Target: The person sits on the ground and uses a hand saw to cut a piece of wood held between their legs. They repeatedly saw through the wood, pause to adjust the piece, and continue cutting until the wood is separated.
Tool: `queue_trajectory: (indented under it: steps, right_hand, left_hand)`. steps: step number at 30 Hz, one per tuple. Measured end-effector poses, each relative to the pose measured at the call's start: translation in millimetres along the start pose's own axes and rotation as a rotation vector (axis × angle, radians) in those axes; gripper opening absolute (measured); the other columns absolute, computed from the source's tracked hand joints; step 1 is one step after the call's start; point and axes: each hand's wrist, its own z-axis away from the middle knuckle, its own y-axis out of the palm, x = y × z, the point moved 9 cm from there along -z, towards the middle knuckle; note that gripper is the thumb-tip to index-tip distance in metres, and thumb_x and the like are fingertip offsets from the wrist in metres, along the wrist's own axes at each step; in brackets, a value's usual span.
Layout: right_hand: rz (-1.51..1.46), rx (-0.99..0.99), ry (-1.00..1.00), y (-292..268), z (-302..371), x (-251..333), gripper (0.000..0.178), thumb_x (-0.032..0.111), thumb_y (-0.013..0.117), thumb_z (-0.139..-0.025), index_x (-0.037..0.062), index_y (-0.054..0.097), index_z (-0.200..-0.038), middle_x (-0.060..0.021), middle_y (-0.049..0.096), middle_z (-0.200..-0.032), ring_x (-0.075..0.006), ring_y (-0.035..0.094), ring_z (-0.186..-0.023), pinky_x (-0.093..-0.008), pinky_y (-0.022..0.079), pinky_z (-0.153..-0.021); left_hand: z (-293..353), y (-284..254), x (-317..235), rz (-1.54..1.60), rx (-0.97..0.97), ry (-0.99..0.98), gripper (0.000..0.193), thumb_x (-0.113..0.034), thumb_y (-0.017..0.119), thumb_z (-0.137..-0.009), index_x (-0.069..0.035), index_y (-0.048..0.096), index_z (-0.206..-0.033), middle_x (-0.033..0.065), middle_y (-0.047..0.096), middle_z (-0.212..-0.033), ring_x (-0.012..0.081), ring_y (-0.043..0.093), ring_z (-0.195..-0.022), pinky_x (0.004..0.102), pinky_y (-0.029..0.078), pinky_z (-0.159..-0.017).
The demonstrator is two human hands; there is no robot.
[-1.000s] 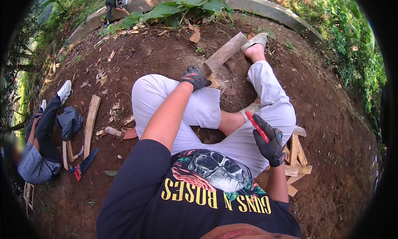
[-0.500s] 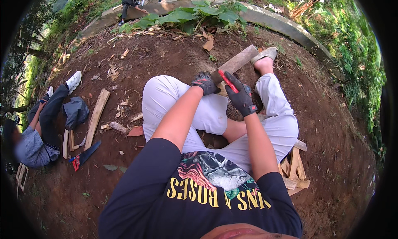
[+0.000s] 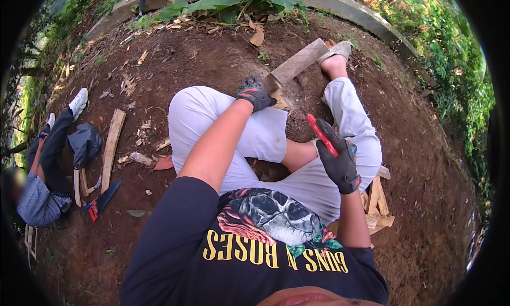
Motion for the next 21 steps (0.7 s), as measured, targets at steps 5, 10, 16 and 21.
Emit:
queue_trajectory:
  steps: [5,10,16,21]
  right_hand:
    - [-0.191,-0.148,-0.262,97.8,-156.0,2.7,0.056,0.024,0.069,-0.097,0.0230,0.064,-0.152,-0.0224,0.074,-0.133,-0.0406,0.072,-0.120,-0.0446,0.057,-0.104]
    - [-0.150,-0.089,-0.190,124.3,-217.9,31.6,0.053,0.025,0.069,-0.099,0.0193,0.064,-0.152,-0.0217,0.070,-0.141,-0.0397,0.068,-0.131,-0.0450,0.053,-0.110]
    - [-0.175,-0.048,-0.196,78.8,-99.9,-16.1,0.049,0.024,0.071,-0.103,0.0131,0.065,-0.151,-0.0199,0.068,-0.147,-0.0379,0.065,-0.136,-0.0440,0.052,-0.113]
    - [-0.029,-0.053,-0.047,-10.6,36.0,-4.2,0.050,0.021,0.074,-0.099,0.0150,0.067,-0.148,-0.0206,0.074,-0.136,-0.0381,0.074,-0.121,-0.0441,0.058,-0.101]
  left_hand:
    - [-18.3,12.5,1.2,-0.042,0.041,0.020,0.107,-0.064,0.076,-0.086,-0.005,0.037,-0.166,0.0245,0.038,-0.170,0.0431,0.036,-0.158,0.0503,0.033,-0.129]
    - [-38.9,23.3,0.5,-0.091,-0.035,0.161,0.099,-0.062,0.075,-0.088,-0.013,0.040,-0.167,0.0216,0.041,-0.169,0.0424,0.036,-0.158,0.0519,0.035,-0.128]
    - [-23.5,9.2,5.0,-0.033,0.014,0.004,0.108,-0.065,0.078,-0.085,-0.004,0.039,-0.165,0.0252,0.040,-0.168,0.0418,0.037,-0.158,0.0526,0.035,-0.128]
    - [-4.0,-0.8,-1.4,0.022,0.015,-0.029,0.113,-0.067,0.077,-0.085,0.002,0.035,-0.164,0.0270,0.037,-0.169,0.0434,0.035,-0.159,0.0494,0.033,-0.130]
